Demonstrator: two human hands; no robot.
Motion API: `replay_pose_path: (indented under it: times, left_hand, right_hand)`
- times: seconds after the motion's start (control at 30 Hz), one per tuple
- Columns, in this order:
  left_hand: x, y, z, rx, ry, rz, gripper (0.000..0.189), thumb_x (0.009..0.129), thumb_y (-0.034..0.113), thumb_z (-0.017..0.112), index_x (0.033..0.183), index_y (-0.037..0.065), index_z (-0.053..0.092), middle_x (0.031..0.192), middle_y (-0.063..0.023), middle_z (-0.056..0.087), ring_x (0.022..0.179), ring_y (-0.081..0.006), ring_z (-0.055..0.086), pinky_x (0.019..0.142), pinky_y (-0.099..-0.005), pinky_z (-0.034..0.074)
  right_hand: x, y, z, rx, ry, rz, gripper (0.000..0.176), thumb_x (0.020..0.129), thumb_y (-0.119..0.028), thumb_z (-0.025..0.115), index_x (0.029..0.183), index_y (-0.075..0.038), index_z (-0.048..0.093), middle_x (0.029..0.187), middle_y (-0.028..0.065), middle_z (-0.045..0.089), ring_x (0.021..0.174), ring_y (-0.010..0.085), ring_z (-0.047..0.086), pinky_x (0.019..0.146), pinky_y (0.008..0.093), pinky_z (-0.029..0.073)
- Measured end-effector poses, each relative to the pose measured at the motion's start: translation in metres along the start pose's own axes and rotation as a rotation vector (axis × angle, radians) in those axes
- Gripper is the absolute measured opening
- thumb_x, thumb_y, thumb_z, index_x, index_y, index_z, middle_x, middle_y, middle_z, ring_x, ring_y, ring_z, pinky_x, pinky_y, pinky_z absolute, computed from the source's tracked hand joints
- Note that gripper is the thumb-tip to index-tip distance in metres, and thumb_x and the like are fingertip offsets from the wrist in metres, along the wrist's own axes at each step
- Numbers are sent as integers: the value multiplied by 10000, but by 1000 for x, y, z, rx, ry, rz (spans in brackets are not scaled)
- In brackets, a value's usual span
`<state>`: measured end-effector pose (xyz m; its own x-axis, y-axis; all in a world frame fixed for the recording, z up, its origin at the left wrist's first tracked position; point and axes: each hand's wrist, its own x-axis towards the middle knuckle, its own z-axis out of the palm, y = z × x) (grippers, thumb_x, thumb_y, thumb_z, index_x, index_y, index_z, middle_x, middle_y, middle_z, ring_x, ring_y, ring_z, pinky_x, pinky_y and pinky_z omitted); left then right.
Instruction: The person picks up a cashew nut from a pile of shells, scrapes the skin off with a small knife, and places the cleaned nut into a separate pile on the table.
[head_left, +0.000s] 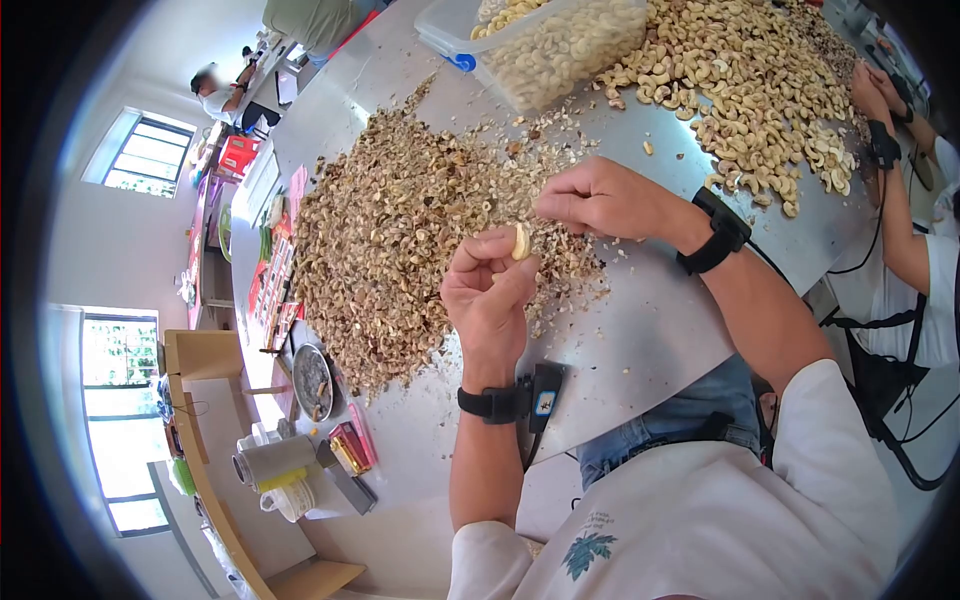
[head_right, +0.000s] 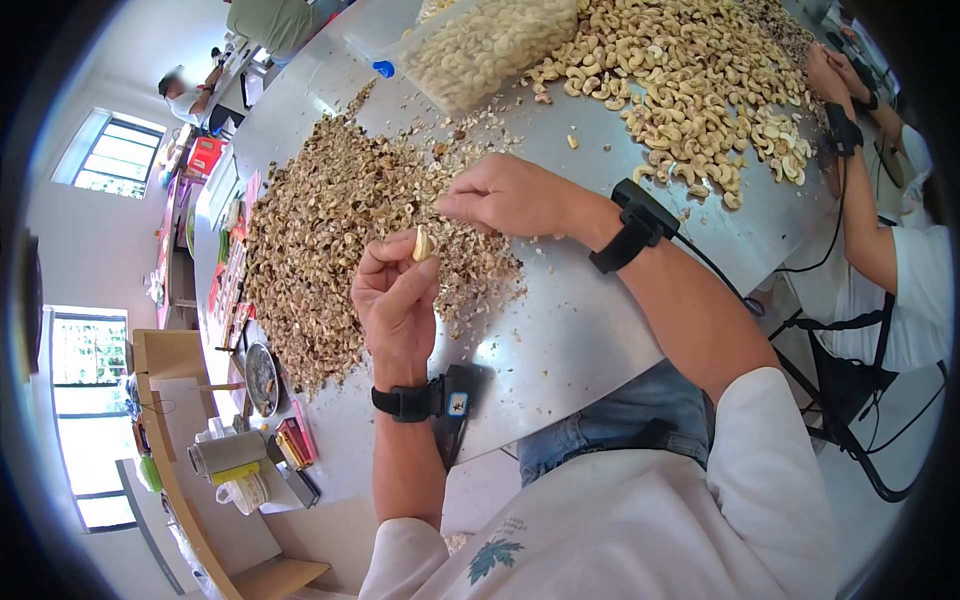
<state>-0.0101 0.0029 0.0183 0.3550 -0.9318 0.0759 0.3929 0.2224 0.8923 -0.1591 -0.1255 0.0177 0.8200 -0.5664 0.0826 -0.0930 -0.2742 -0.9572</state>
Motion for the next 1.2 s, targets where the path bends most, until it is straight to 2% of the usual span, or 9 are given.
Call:
replay_pose_path:
  times: [0.07, 0.17, 0.27, 0.37, 0.47, 0.57, 0.87, 0.97, 1.2]
  left_hand:
    - [-1, -1, -3, -25, -15, -43, 230, 741, -132, 620, 925, 2, 588, 785, -37, 591, 555, -43, 475, 469, -180, 361]
    - [-1, -4, -3, -64, -30, -98, 196, 768, -95, 626, 940, -12, 582, 742, -26, 583, 542, -44, 458, 462, -176, 340]
    - [0, -5, -12, -131, -137, -101, 199, 804, -74, 610, 988, -3, 585, 846, -55, 618, 608, -57, 515, 501, -174, 387]
    - [1, -5, -11, -100, -40, -115, 179, 817, -57, 609, 984, 7, 585, 850, -56, 624, 594, -56, 510, 487, -177, 376]
    - [3, 0, -5, -41, 48, -50, 184, 801, -57, 629, 963, 17, 583, 738, -12, 574, 532, -43, 450, 457, -159, 337]
    - [2, 0, -6, -14, 74, -37, 211, 788, -81, 630, 968, 15, 578, 759, -13, 575, 547, -38, 463, 469, -156, 362]
    - [2, -1, -8, 5, 69, -35, 264, 772, -117, 618, 996, 12, 564, 863, -28, 588, 582, -22, 476, 469, -152, 372]
    - [2, 0, -7, 11, 34, -21, 299, 767, -121, 618, 1026, 15, 556, 878, -33, 592, 587, -18, 478, 462, -146, 364]
    - [3, 2, -6, 26, 52, -21, 355, 756, -104, 639, 1075, 18, 541, 898, -34, 594, 583, -15, 472, 452, -147, 351]
  right_hand:
    - [-6, -20, 10, 276, 26, 48, 215, 917, -219, 570, 863, -23, 640, 590, -35, 486, 510, 35, 439, 458, 207, 347]
    - [-4, -14, 20, 239, 20, -41, 223, 919, -234, 576, 897, -20, 636, 612, -41, 507, 511, 25, 450, 442, 185, 337]
    - [-3, -11, 22, 122, 78, -162, 218, 915, -226, 584, 885, -18, 639, 626, -43, 516, 526, 28, 459, 457, 202, 350]
    - [-4, -17, 20, 82, 113, -147, 216, 857, -207, 609, 805, 1, 637, 632, 75, 580, 599, 164, 545, 561, 316, 421]
    - [-2, -8, 14, -267, 199, -309, 205, 838, -210, 597, 782, -14, 617, 667, 136, 572, 624, 286, 556, 579, 383, 424]
    - [-4, -8, 12, -319, 136, -375, 211, 831, -221, 584, 751, -27, 594, 697, 157, 568, 682, 363, 541, 604, 429, 423]
    - [-5, -9, 15, -395, 105, -362, 209, 834, -233, 576, 763, -40, 612, 722, 149, 597, 713, 358, 570, 621, 441, 435]
    - [-3, -4, 17, -427, 250, -305, 221, 837, -232, 574, 750, -31, 606, 711, 156, 594, 686, 360, 563, 608, 437, 431]
    - [-3, -11, 11, -245, 59, -333, 235, 834, -217, 573, 704, -21, 584, 667, 164, 565, 643, 360, 542, 580, 432, 413]
